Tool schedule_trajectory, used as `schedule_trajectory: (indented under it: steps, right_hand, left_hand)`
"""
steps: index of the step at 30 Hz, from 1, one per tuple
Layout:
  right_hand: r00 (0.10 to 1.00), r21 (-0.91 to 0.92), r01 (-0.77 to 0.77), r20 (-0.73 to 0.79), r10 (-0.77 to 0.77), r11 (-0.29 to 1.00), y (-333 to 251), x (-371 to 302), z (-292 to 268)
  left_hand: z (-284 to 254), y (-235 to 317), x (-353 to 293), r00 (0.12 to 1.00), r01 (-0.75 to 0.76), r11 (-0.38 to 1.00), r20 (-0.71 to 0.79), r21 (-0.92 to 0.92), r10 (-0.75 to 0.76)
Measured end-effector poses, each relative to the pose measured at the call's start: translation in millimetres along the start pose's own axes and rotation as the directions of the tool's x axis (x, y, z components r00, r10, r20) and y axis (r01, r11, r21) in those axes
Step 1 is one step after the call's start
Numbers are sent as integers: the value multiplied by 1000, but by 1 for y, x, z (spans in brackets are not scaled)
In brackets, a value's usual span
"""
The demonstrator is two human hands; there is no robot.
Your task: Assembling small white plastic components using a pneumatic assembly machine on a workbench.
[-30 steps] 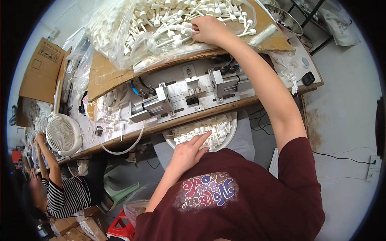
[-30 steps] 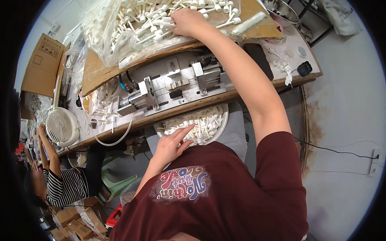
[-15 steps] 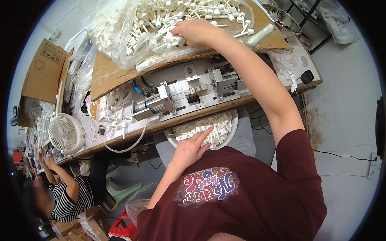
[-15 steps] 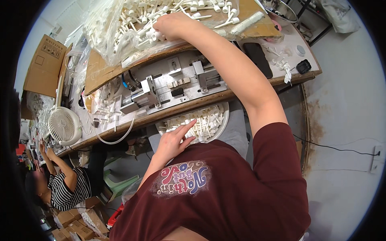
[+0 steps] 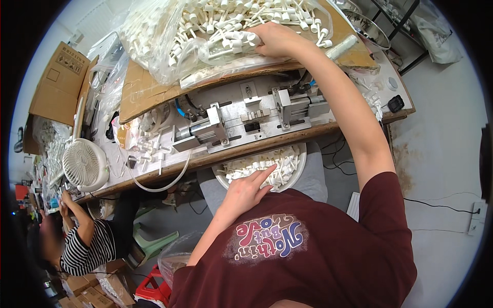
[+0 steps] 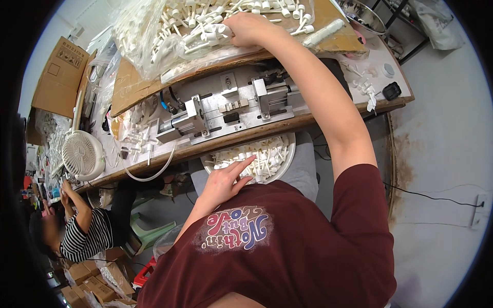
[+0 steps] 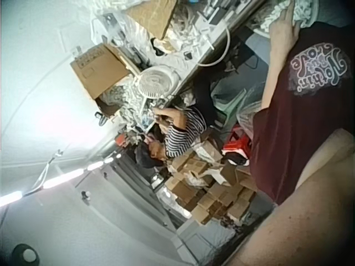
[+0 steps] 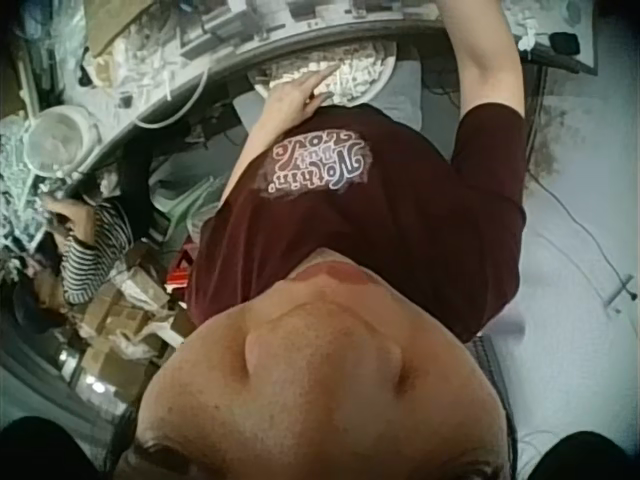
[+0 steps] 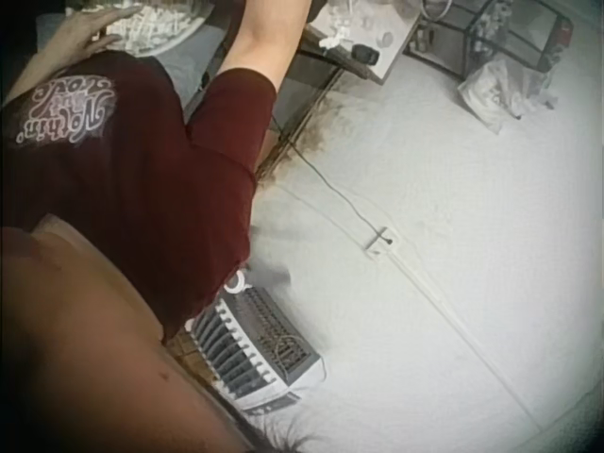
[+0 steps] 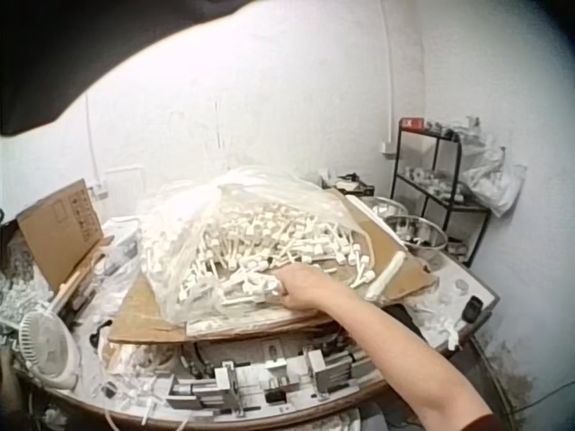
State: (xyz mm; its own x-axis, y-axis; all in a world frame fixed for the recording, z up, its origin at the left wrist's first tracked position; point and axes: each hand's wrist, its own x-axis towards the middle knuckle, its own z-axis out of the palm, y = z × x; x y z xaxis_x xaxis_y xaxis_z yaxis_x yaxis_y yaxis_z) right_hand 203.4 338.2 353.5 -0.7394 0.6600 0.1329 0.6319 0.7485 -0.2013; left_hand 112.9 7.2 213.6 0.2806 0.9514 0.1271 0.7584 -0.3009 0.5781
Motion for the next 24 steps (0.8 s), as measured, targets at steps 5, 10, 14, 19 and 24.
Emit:
schedule_trajectory:
  steps: [5,10,14,19,24]
  right_hand:
    - [999,-28,-52,7,52,998,9,-3,0]
    - [1000,-89,-28,-2,28,996,-1,-1,-8]
    - [992,-26,-88,93,90,996,-12,3,-7]
    - [1000,-137,-4,9,5,991,-2,9,6]
    - [990,-31,36,-137,-40,999,16,7,16]
  left_hand:
    - [3,1,5,999,-28,999,-24,-29,28]
    - [1,3,4,1000,-18,1000,-9,-22,18]
    - [1,2,5,1000,-28,999,-11,-21,28]
    - [-3,2,6,999,-13,1000,49,3,13]
    - [-3,2,2,1000,-9,1000,26,-12,10]
